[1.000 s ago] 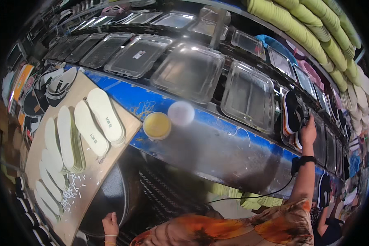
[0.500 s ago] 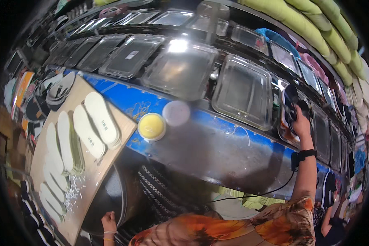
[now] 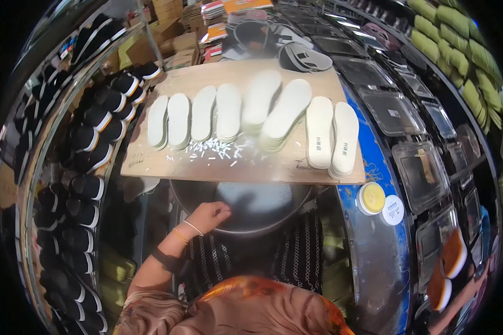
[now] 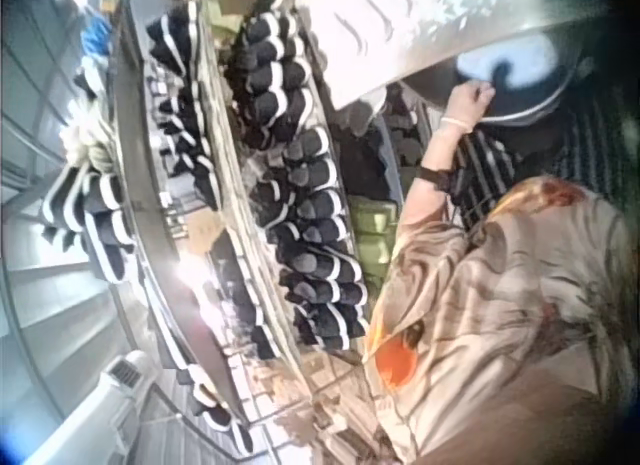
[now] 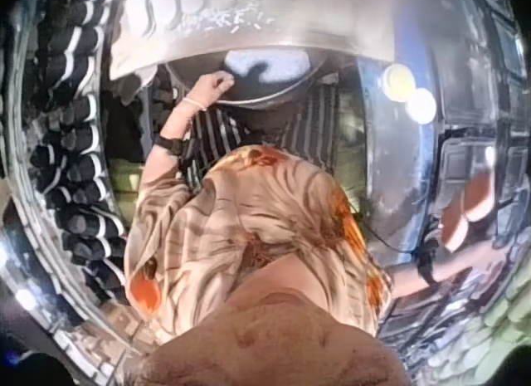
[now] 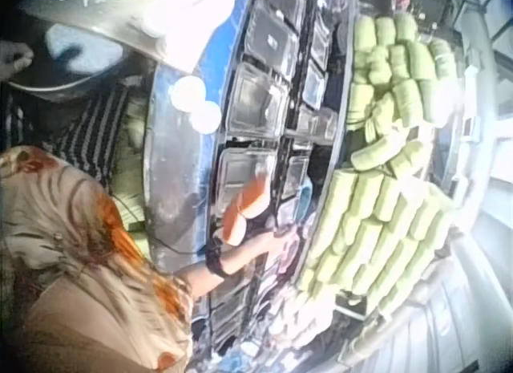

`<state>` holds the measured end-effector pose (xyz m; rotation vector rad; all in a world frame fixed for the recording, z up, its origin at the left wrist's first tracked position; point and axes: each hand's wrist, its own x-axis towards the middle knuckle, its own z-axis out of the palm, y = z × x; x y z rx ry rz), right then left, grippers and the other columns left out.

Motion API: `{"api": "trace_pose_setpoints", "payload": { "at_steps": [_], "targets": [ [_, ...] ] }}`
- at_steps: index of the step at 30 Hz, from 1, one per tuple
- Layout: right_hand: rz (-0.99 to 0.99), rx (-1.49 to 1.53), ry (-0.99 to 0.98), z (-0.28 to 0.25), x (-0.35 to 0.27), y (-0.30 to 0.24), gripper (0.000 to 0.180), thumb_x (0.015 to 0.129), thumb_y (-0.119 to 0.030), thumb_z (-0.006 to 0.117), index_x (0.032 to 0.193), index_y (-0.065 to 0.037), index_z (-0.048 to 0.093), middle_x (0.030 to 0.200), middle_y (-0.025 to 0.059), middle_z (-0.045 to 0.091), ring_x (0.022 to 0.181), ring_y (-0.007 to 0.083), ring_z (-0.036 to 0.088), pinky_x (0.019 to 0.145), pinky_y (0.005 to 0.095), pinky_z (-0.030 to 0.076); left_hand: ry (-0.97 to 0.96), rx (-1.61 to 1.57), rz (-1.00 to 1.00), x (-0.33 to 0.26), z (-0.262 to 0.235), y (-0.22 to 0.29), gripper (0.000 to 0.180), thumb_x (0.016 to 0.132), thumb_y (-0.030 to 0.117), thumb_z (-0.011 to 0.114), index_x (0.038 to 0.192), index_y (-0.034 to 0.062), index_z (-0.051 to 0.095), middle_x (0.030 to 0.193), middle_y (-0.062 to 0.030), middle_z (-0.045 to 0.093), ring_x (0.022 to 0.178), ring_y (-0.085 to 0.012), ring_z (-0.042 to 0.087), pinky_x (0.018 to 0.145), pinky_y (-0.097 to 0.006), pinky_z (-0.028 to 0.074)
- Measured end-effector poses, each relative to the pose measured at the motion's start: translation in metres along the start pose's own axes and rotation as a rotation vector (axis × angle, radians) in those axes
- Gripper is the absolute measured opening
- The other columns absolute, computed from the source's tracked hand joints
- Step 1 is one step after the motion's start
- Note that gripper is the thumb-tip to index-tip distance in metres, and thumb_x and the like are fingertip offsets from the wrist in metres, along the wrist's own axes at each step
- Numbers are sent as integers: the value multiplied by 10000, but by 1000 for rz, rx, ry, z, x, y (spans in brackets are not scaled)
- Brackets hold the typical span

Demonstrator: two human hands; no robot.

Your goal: Manually assembling shoe components by inserting insoles and organizing finished pairs.

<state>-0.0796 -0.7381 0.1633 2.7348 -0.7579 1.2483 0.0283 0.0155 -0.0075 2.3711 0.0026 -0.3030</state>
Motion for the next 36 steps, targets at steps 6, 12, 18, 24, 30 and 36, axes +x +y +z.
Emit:
{"api": "trace_pose_setpoints", "payload": {
  "at_steps": [6, 12, 18, 24, 30, 36],
  "targets": [
    [-443, 789, -355, -18, -91, -356, 639, 647, -48, 652, 1257, -45, 461, 1191, 155, 529, 1052, 273, 538, 878, 354, 443, -287, -786, 36, -31, -37, 32, 346, 930, 255, 482, 1204, 45, 475, 1056, -76, 568, 919, -142, 563, 800, -288, 480],
    [-1448, 900, -867, -29, -231, -557, 612, 690, -127, 625, 1250, -149, 380, 720, 97, 592, 655, 298, 596, 514, 407, 458, 503, -1048, 36, -37, -21, -10, 364, 949, 244, 387, 1272, 78, 354, 1115, -109, 522, 974, -205, 544, 833, -338, 461],
    [-1185, 1098, -1246, -2, -292, -587, 571, 699, -112, 631, 1235, -134, 437, 931, 142, 609, 792, 295, 615, 644, 376, 499, 519, -695, -263, -42, -20, -104, 339, 880, 219, 454, 1110, -24, 510, 1020, -190, 579, 958, -251, 543, 832, -342, 426],
    [-719, 1254, -1163, 24, -249, -551, 594, 649, -35, 694, 1190, -87, 454, 926, 123, 624, 813, 236, 634, 708, 315, 490, 791, 354, -115, -61, -69, -59, 312, 868, 259, 520, 997, -21, 565, 850, -206, 603, 688, -377, 574, 612, -386, 466],
    [86, 1255, -1688, 58, -219, -493, 441, 689, -5, 626, 1102, -38, 475, 641, 60, 555, 493, 121, 524, 423, 228, 402, 173, 227, -179, -59, -68, 22, 538, 794, 531, 526, 771, 2, 621, 737, -233, 611, 719, -380, 606, 642, -431, 484],
    [287, 1365, -1795, 77, -218, -470, 461, 711, -2, 533, 1168, -9, 469, 584, 70, 530, 389, 128, 458, 371, 224, 333, 260, 327, -217, -21, -36, 1, 298, 747, 274, 548, 756, -22, 584, 777, -248, 606, 737, -389, 600, 672, -455, 482]
  ]
}}
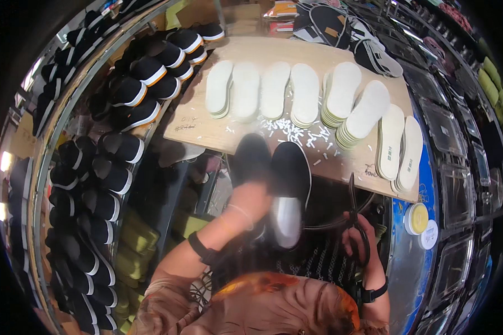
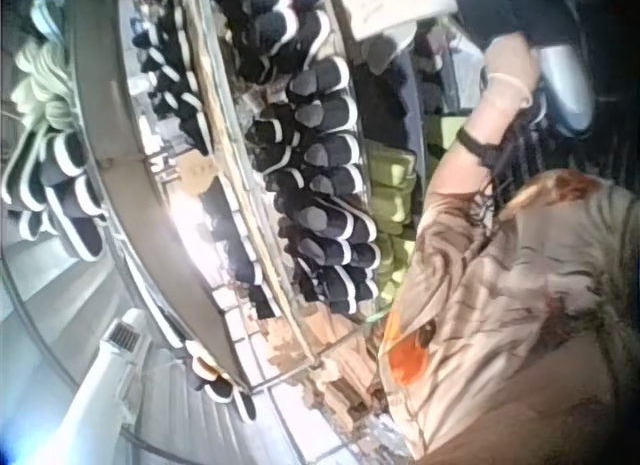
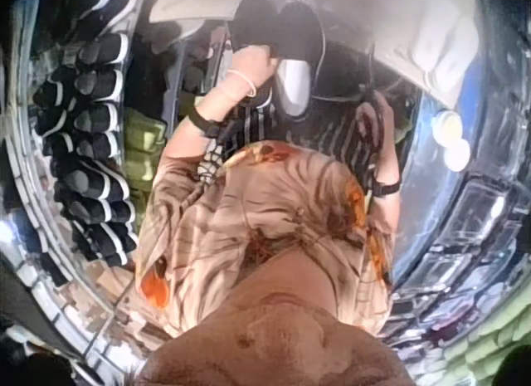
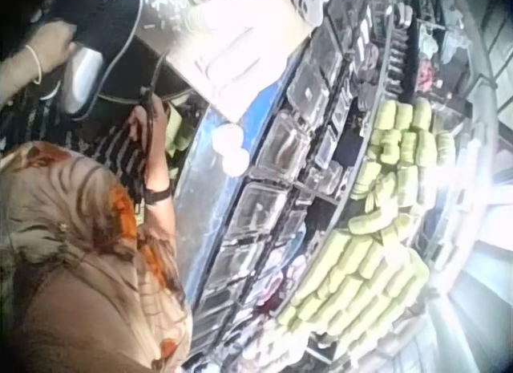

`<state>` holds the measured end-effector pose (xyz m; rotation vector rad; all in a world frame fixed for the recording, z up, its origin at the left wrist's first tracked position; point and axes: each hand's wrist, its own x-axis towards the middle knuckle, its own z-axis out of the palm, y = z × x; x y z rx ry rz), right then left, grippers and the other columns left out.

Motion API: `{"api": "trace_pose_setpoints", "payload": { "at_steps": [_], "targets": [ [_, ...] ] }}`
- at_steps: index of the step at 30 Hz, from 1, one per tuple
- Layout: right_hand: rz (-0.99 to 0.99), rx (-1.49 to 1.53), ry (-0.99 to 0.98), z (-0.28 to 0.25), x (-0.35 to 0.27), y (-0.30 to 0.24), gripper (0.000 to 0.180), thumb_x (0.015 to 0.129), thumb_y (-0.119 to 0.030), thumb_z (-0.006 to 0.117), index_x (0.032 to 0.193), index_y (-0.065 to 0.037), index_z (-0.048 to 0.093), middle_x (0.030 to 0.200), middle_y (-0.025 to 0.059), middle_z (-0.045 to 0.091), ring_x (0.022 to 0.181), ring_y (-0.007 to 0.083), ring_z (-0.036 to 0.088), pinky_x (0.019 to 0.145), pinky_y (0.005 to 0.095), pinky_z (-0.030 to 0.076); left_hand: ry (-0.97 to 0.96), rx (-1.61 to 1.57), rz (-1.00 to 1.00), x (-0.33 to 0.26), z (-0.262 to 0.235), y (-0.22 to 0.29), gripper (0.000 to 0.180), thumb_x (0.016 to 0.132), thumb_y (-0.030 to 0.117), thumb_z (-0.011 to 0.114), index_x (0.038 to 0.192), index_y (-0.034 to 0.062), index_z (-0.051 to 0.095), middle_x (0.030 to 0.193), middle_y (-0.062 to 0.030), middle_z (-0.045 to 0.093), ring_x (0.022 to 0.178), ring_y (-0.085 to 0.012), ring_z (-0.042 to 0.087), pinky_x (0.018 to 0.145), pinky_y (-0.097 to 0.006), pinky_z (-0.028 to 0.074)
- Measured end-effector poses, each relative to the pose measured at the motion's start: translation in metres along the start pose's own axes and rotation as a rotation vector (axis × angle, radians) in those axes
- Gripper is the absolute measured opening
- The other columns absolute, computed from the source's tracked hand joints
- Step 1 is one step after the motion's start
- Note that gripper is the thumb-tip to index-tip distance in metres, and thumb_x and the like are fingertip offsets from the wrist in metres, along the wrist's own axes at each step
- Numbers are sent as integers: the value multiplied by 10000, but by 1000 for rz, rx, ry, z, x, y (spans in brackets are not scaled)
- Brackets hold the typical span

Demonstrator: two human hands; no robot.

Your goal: Manually assembling shoe components by inserting insoles and organizing finished pairs.

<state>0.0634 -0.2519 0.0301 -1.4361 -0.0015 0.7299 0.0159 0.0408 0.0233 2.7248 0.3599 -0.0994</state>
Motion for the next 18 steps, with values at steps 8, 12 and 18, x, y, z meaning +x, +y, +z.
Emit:
{"api": "trace_pose_setpoints", "payload": {
  "at_steps": [8, 12, 18],
  "targets": [
    [-382, -642, -88, -17, 7, -13, 600, 632, -228, 774, 1150, -54, 527, 934, 125, 615, 897, 266, 598, 814, 321, 452, 103, -483, 366, -41, -46, -41, 286, 696, 34, 591, 980, 10, 613, 914, -179, 630, 854, -357, 600, 747, -360, 481],
    [-609, -797, -104, -14, 16, -25, 606, 607, -274, 775, 1127, -69, 540, 1034, 134, 580, 948, 314, 558, 801, 351, 453, 19, -281, 530, -46, -71, -33, 292, 702, 141, 614, 978, 48, 631, 928, -153, 635, 896, -308, 604, 868, -365, 419],
    [-723, -942, -90, -15, 13, -39, 599, 587, -290, 774, 1102, -90, 543, 945, 120, 573, 884, 323, 550, 754, 382, 456, -85, -25, 629, -43, -75, -31, 306, 646, 120, 569, 938, 41, 616, 759, -125, 593, 774, -293, 587, 968, -422, 318]
  ]
}}
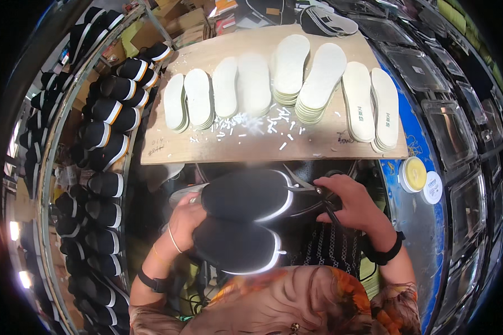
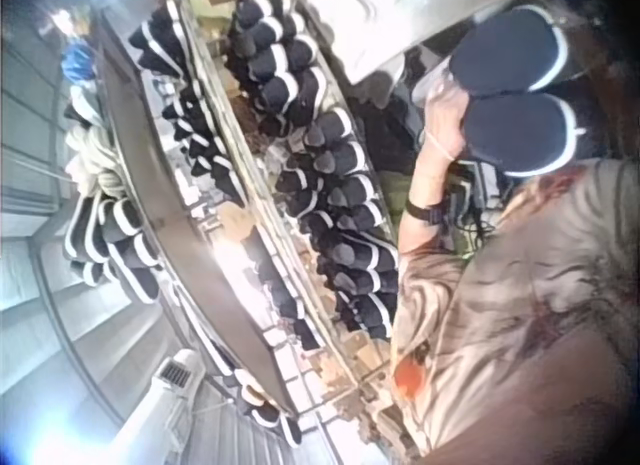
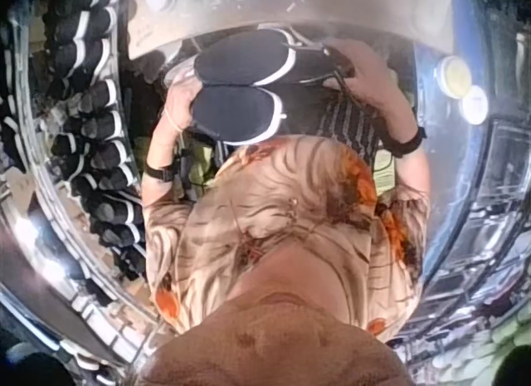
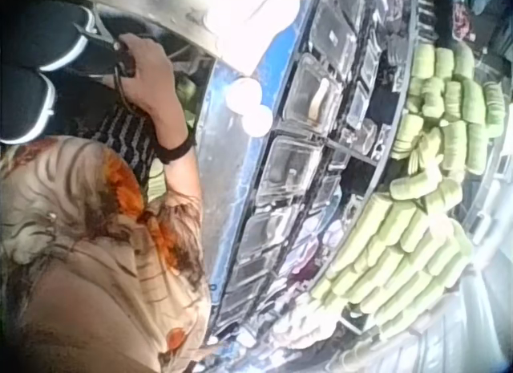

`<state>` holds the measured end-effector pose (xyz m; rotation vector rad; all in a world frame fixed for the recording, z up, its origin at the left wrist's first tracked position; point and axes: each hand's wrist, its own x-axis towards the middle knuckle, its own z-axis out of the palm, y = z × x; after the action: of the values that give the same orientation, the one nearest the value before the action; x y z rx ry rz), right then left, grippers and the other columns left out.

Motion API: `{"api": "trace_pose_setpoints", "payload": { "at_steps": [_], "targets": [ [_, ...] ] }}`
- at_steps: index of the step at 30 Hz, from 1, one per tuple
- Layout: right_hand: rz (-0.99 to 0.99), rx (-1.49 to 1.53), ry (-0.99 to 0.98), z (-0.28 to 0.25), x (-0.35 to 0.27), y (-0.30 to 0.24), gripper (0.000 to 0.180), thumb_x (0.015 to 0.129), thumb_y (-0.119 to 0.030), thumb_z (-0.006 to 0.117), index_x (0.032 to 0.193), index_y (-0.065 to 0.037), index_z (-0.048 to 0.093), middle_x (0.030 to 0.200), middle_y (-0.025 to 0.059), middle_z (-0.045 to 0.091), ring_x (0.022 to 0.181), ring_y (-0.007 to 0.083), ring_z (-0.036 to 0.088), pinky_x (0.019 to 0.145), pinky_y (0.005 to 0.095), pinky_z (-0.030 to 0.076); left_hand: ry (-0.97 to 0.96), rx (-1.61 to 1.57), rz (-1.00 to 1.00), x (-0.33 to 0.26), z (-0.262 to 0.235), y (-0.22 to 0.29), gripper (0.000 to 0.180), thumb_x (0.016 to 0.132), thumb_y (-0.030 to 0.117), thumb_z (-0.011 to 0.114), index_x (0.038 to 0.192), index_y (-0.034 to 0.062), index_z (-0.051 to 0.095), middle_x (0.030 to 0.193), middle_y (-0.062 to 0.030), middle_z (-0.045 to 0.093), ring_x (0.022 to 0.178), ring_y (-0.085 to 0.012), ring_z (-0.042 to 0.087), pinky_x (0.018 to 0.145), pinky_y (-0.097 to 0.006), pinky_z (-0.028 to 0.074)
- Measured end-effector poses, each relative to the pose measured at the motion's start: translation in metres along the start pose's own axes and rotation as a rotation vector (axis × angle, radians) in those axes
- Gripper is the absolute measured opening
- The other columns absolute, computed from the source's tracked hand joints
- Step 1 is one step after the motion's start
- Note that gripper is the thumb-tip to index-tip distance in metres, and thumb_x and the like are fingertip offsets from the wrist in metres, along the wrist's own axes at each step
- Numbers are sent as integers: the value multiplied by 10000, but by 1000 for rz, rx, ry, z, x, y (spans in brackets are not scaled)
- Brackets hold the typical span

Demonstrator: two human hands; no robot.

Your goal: Manually assembling shoe components by inserting insoles and organizing finished pairs.

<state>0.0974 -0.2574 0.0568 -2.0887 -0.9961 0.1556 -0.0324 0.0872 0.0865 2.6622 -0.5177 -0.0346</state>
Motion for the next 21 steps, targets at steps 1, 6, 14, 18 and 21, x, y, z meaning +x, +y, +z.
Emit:
{"api": "trace_pose_setpoints", "payload": {
  "at_steps": [1, 6, 14, 18, 21],
  "targets": [
    [-11, -27, -5, 0, -2, 1, 592, 593, -295, 769, 1102, -94, 544, 941, 121, 573, 880, 322, 553, 747, 381, 459, 5, -9, 5, 1, 1, 0, 321, 641, 114, 563, 949, 37, 610, 749, -124, 588, 771, -292, 586, 963, -427, 323],
    [109, -66, -1, 17, -14, 10, 562, 631, -324, 748, 1106, -102, 545, 860, 137, 591, 819, 330, 584, 702, 391, 472, 5, -27, -7, 9, 6, -1, 333, 651, 125, 563, 971, 40, 599, 754, -123, 590, 775, -303, 582, 947, -417, 340],
    [317, 67, -119, 12, -35, -8, 578, 589, -241, 793, 1091, -76, 561, 897, 139, 608, 804, 310, 596, 708, 349, 473, 133, -87, -14, 17, -1, -17, 279, 674, 111, 584, 939, 25, 591, 794, -170, 584, 775, -366, 563, 712, -385, 454],
    [23, -85, -67, 14, -29, -21, 574, 615, -325, 757, 1106, -112, 549, 866, 122, 591, 712, 311, 580, 659, 369, 477, 119, -87, -135, 21, 0, -16, 234, 651, 123, 602, 855, 11, 579, 770, -181, 581, 750, -388, 562, 675, -389, 450],
    [135, -215, -135, 21, -25, -27, 525, 639, -310, 750, 1082, -103, 558, 826, 122, 596, 679, 323, 575, 630, 379, 473, 166, -76, -184, 22, 4, -12, 212, 653, 107, 607, 839, 9, 577, 741, -184, 564, 720, -392, 559, 626, -384, 446]
  ]
}}
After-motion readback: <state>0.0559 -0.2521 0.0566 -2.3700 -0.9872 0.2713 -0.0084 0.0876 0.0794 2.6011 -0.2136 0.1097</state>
